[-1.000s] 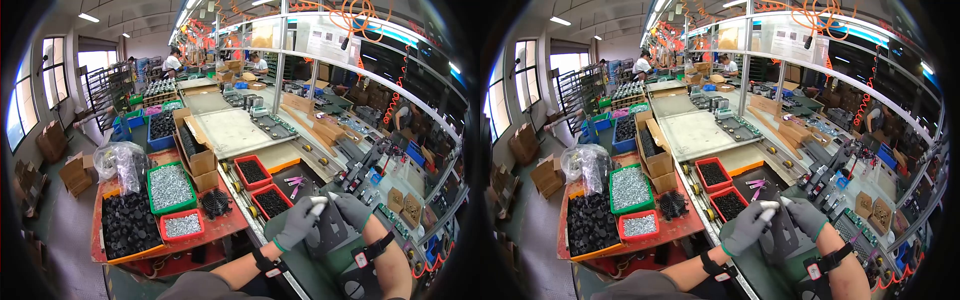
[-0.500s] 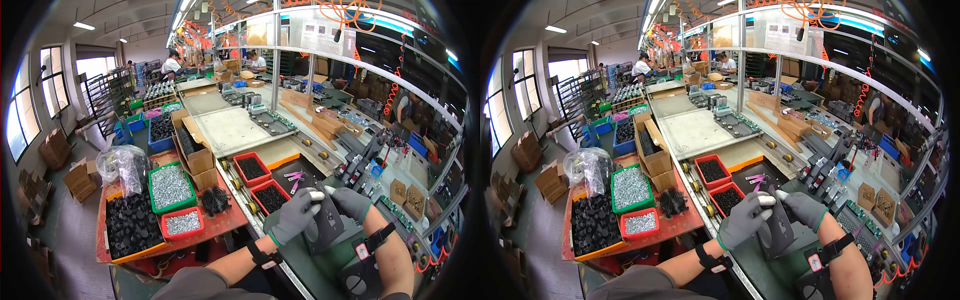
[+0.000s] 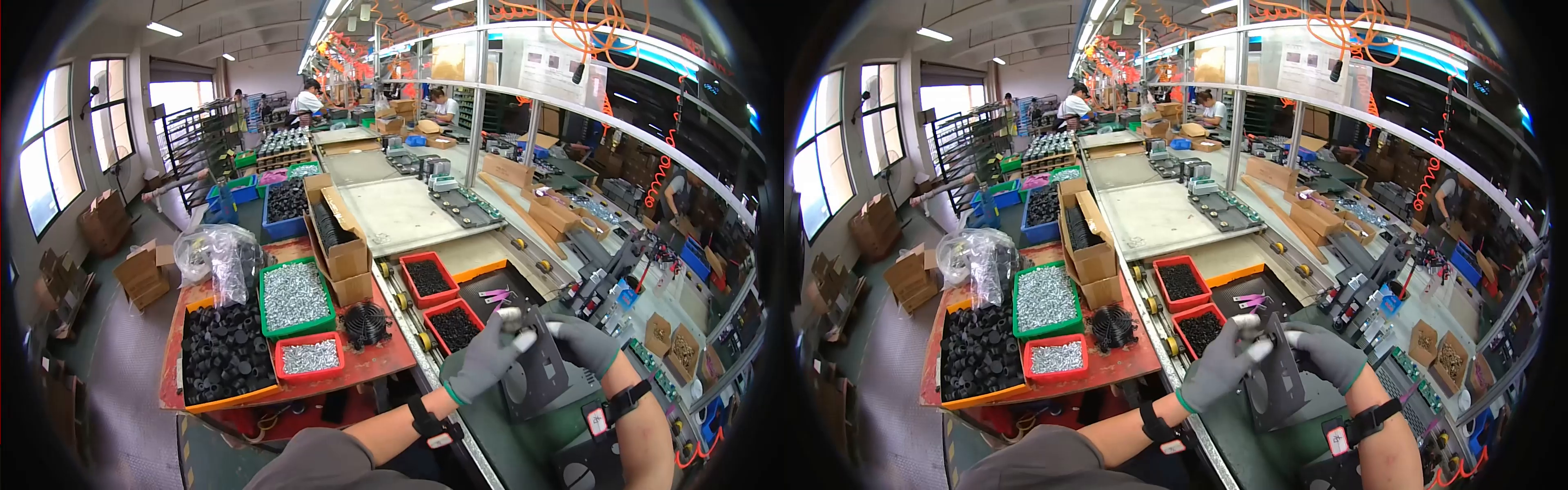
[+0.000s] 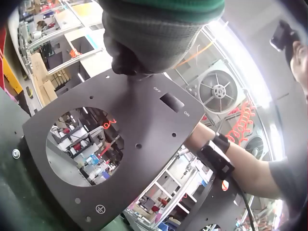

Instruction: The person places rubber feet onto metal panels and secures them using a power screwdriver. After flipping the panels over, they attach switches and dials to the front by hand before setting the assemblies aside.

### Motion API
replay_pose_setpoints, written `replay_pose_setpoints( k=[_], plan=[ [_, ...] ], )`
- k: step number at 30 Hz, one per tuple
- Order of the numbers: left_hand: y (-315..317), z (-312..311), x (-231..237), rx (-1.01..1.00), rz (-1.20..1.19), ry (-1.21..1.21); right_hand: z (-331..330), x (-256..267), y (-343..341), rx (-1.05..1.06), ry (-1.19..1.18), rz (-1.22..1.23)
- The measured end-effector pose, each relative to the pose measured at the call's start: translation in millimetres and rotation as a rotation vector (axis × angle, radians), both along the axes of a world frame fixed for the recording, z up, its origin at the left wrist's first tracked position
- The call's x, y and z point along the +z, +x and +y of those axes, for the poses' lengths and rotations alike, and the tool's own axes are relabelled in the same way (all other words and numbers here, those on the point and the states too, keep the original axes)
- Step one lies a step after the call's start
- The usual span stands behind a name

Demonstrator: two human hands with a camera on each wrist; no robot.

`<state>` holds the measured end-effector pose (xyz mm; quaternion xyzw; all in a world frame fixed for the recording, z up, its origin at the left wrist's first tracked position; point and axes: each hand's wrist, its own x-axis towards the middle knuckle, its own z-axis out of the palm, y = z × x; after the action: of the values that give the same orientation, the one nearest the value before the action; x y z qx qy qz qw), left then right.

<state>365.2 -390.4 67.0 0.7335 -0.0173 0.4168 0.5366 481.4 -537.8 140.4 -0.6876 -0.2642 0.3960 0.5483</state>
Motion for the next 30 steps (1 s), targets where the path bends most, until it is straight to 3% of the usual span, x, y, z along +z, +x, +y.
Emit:
replay_pose_setpoints(
  k=[2,3,4,6,8,10,11,12,14,15,16,18,19,20,22,23,26,27,28,30],
  plan=[
    [0.1,1.8,-0.9,-0.36,0.341,-0.366,-1.7,-5.8,5.0,0.025,0.013,-0.057],
    [-0.9,-0.5,-2.6,-0.192,0.291,-0.102,-5.5,-8.0,12.8,0.038,-0.05,-0.092],
    [-3.0,-0.6,-2.0,-0.189,0.292,-0.105,-5.9,-7.1,13.6,0.042,-0.051,-0.091],
    [-6.1,0.0,0.4,0.086,0.069,0.468,-5.5,-3.5,14.1,-0.052,-0.239,-0.067],
    [-3.2,1.9,1.4,0.071,-0.06,0.385,-1.1,-8.5,11.8,-0.106,-0.166,0.005],
    [0.9,1.5,-2.7,-0.269,0.199,-0.45,6.7,-9.8,-2.0,-0.13,0.071,0.024],
    [3.8,7.1,-3.0,-0.39,0.303,-0.376,5.9,-6.7,-4.2,-0.114,0.032,-0.026],
    [3.5,5.5,-5.1,-0.387,0.304,-0.379,2.1,-7.5,1.5,-0.111,0.029,-0.024],
    [-2.2,0.9,0.3,0.049,-0.001,0.393,-8.2,-6.5,18.6,-0.035,-0.253,-0.136],
    [-3.6,2.7,-0.7,0.128,0.014,0.56,-7.4,-3.3,10.6,0.019,-0.282,-0.246],
    [-7.4,1.9,2.9,0.129,0.015,0.558,-4.6,-5.0,8.2,0.02,-0.283,-0.245],
    [-13.6,-1.9,14.1,-0.042,0.165,-0.069,-0.5,-9.8,6.7,-0.072,-0.049,-0.043],
    [-2.2,1.3,1.8,-0.174,0.231,-0.317,0.0,-10.1,4.9,-0.013,0.077,0.019],
    [-2.6,0.4,-2.8,-0.173,0.242,-0.323,-1.4,-6.3,2.0,0.01,0.05,0.018],
    [-5.7,-0.7,4.4,-0.132,0.276,-0.002,-4.7,-0.2,8.0,0.108,-0.053,-0.093],
    [-3.7,1.4,-1.9,0.068,0.051,0.405,-3.8,-0.2,10.2,0.105,-0.058,-0.089],
    [-8.8,4.7,6.9,0.038,-0.053,0.436,-6.5,-6.0,9.4,0.004,-0.205,-0.131],
    [-17.1,-1.3,15.0,-0.012,0.049,0.122,-3.0,-5.5,3.8,-0.035,-0.139,-0.086],
    [-13.5,1.8,15.1,-0.012,0.042,0.137,0.7,-5.4,1.3,-0.07,-0.066,-0.043],
    [-2.7,6.5,5.6,-0.483,0.382,-0.466,0.5,-11.8,7.4,-0.036,-0.005,-0.006]
  ],
)
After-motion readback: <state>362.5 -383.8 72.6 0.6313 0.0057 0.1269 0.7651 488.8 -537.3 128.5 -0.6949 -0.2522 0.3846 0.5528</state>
